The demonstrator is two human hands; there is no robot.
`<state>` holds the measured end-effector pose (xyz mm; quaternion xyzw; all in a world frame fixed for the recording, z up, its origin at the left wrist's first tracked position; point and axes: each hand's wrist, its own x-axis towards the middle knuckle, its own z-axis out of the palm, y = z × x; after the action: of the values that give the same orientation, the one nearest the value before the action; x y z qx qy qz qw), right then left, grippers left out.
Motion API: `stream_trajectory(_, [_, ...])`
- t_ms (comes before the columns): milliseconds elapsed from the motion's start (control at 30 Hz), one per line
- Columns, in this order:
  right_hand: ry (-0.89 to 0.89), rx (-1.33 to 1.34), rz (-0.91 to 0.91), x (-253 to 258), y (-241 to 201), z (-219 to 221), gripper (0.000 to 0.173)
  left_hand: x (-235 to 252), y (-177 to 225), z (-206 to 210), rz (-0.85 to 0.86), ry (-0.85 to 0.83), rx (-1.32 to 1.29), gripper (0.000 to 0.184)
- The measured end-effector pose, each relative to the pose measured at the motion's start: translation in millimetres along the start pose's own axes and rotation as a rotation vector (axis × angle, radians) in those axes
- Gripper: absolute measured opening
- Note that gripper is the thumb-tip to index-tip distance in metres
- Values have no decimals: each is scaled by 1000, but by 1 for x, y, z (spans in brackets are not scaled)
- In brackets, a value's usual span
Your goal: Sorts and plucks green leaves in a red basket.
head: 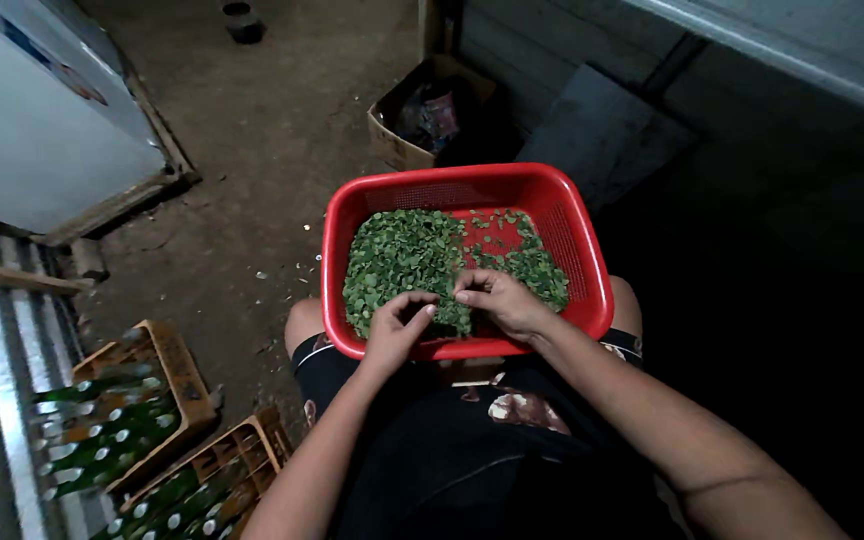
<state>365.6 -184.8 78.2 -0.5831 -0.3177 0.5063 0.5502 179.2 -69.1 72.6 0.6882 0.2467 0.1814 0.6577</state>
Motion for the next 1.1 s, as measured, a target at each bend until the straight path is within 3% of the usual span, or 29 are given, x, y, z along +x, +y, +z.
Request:
stream_trajectory(167, [74,122,-61,-7,2,15,9,9,8,21,-70,12,-181,18])
stream_trajectory(367, [83,79,-124,-7,6,20,9,11,11,31,-252,71,-474,7])
stream_trajectory(700, [263,-156,-263,-7,6,20,5,9,15,34,-342,91,-607,15])
stream_trajectory(1000, [332,-34,-221,-7,1,10,7,10,19,29,-410,124,-628,17])
stream_trajectory(1100, [332,-73,-261,-10,-1,-2,9,11,23,29,-477,152,-688,32])
